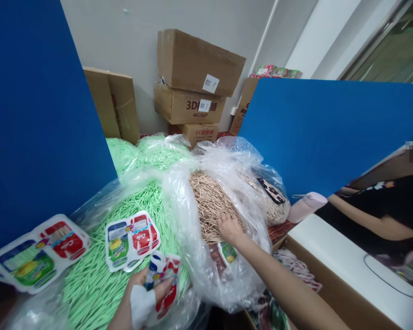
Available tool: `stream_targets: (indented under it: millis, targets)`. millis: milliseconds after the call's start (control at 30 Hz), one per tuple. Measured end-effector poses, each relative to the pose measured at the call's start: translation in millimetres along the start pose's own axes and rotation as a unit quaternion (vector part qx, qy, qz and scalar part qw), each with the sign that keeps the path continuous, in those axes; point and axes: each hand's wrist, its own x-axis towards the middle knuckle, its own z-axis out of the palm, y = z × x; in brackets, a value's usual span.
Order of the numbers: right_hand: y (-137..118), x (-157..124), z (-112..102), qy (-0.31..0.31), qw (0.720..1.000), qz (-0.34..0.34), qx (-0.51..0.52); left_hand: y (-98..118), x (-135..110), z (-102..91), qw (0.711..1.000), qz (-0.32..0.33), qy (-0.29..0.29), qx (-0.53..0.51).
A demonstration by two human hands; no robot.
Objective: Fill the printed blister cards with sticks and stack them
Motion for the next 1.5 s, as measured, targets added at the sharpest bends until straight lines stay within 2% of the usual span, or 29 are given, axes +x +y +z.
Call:
stream_targets:
  millis: [467,633,767,1067,1233,1367,1500]
  targets:
    - [-1,1,-7,-0.002,0.999,-0.019,-0.032,-1,-1,2.0,1.0,-0.01,0.0,-0.018]
    - [8,0,-15,-0.012,0.998,-0.04,-0.041,-8,1,-1.0,0.999,-0.022,0.008,-0.036]
    - [14,-5,-19,-0.021,0.997,-0.054,-0.045,-12,3,-1.2,0.999,-0.006,-0.005,-0.031]
    - [-6,-5,-15,-0.031,0.998,-0.04,-0.032,-7,1,4.6,1.0,-0.004,-0.016,-0.023]
    - [17,-5,-26,-0.051,0.998,-0.038,0.009,0,-1,1.3,0.999,-0.013,0.0,-0.046]
    - [41,-7,-31,-0.091,0.993,-0.036,0.062,5,-2,10.5,0.995,-0.05,0.001,-0.082]
    - [51,-9,-35,-0.089,0.992,-0.009,0.093,7,0,20.8,0.995,-0.055,-0.01,-0.082]
